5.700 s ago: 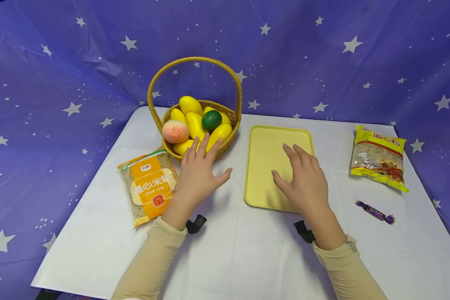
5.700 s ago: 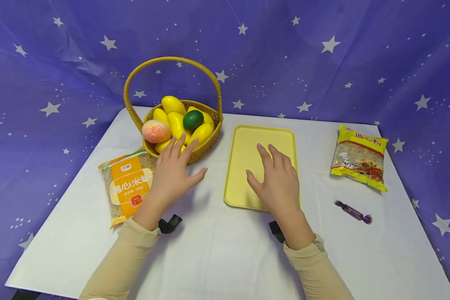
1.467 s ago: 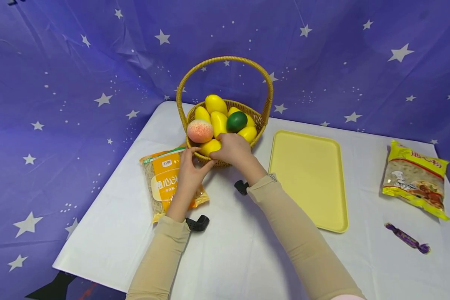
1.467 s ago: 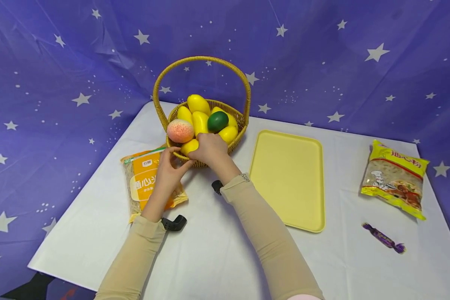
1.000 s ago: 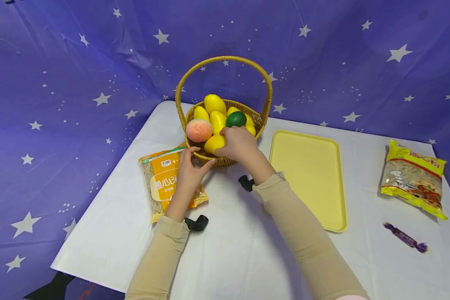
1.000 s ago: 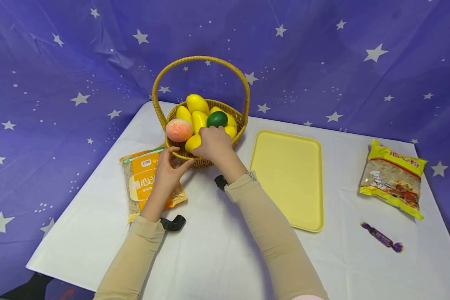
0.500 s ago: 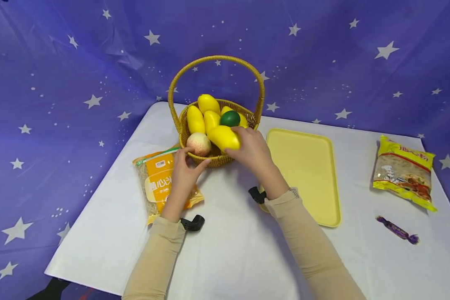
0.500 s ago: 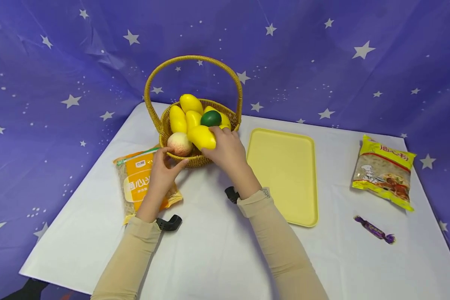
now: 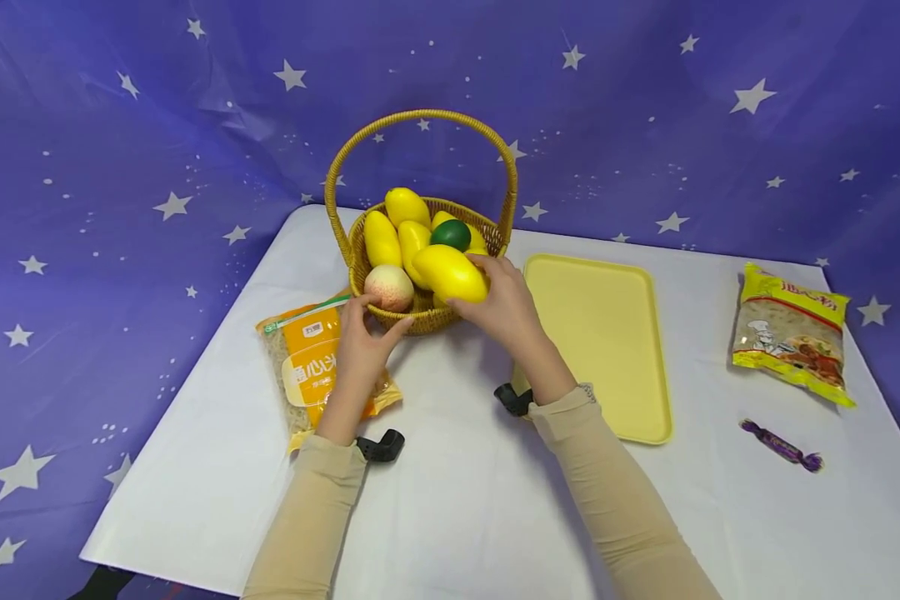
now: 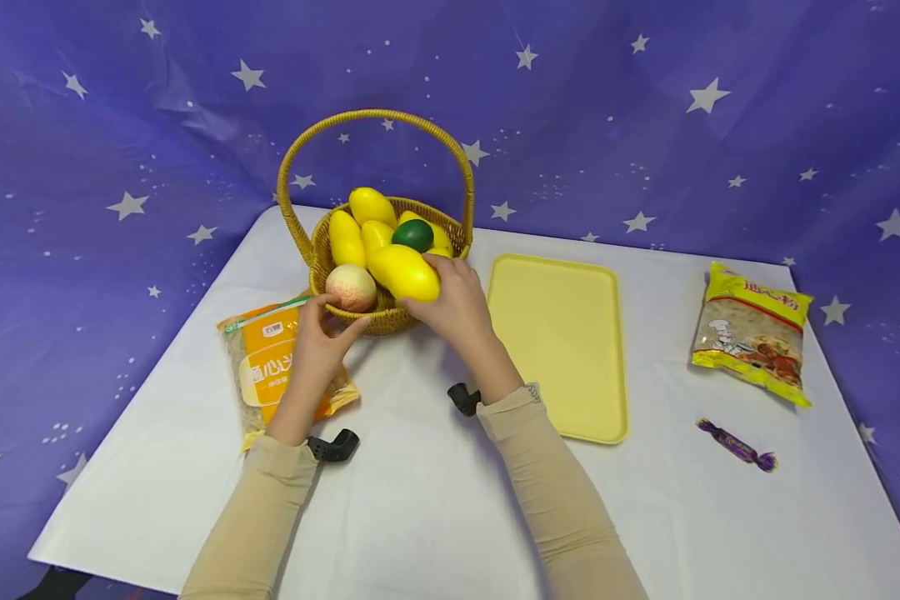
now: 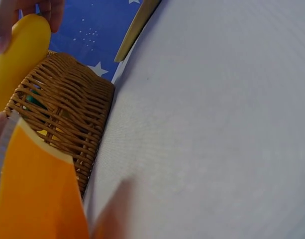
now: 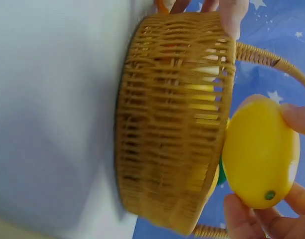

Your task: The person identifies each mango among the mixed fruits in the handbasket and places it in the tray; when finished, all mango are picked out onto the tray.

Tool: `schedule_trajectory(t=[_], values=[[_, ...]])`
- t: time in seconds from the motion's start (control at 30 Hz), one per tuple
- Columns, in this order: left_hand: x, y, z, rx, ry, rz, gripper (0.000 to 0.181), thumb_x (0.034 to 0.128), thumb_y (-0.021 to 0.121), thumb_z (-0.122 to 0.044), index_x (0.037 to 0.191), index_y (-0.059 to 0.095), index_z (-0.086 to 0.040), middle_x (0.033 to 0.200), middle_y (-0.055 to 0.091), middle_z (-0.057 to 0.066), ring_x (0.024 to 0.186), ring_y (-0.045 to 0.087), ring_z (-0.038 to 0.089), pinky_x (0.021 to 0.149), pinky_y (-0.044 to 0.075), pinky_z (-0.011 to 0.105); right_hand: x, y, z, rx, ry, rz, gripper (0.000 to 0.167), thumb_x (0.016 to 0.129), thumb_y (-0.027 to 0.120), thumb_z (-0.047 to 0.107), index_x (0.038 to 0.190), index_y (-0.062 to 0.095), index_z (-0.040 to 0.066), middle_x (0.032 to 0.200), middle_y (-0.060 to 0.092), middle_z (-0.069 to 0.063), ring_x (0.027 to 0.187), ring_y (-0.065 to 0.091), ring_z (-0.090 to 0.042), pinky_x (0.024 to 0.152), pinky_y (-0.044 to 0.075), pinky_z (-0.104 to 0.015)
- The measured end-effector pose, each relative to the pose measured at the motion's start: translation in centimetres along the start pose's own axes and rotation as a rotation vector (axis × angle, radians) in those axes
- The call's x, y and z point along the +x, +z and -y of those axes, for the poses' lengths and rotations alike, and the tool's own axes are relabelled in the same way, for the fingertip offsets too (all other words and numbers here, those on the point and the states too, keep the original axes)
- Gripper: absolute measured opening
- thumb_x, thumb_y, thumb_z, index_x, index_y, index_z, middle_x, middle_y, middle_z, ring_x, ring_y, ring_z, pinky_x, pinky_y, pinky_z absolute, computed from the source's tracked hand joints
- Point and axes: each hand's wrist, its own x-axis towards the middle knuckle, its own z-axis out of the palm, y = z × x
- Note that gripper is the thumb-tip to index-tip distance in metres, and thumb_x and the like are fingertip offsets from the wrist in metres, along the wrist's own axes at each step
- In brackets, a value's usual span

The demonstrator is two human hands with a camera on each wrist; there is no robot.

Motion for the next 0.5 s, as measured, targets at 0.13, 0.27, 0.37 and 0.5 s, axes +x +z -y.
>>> schedule_trajectory(t=[0.13,0.27,0.37,0.5], values=[[-0.2,-0.3,0.1,0.003,-0.004,-0.002,0.072,0.0774,0.072,-0.059,0.129,0.045,-0.017,0.139,0.036,0.007,0.125,0.042,0.024,0.104,0.036,0.038,-0.7,-0.8,-1.3,0.045,0.023,-0.051,0.073,0.075,0.082,0.035,0.136,0.052,0.009,0.122,0.053,-0.011,0.11,0.048,-0.027,0.09,0.042,-0.041],[-0.2,-0.4,0.0,0.011,-0.013,0.005,0.072,0.0773,0.072,-0.06,0.13,0.044,-0.018,0.14,0.035,0.007,0.125,0.041,0.025,0.104,0.035,0.039,-1.5,-2.6,-3.4,0.064,0.079,-0.132,0.072,0.074,0.083,0.031,0.134,0.051,0.007,0.122,0.052,-0.012,0.111,0.047,-0.028,0.09,0.041,-0.042],[-0.2,-0.4,0.0,0.014,-0.012,0.011,0.074,0.0769,0.071,-0.061,0.131,0.044,-0.019,0.141,0.035,0.007,0.125,0.041,0.026,0.103,0.035,0.04,-1.9,-4.1,-5.2,0.064,0.135,-0.195,0.071,0.074,0.082,0.027,0.133,0.05,0.005,0.122,0.051,-0.015,0.112,0.047,-0.03,0.091,0.04,-0.044],[0.0,-0.2,-0.1,0.008,-0.003,0.019,0.075,0.0767,0.07,-0.063,0.131,0.043,-0.019,0.143,0.033,0.008,0.127,0.04,0.026,0.105,0.035,0.041,-1.6,-5.7,-7.9,0.045,0.218,-0.244,0.071,0.075,0.081,0.027,0.133,0.049,0.002,0.121,0.05,-0.019,0.109,0.047,-0.033,0.089,0.039,-0.045]])
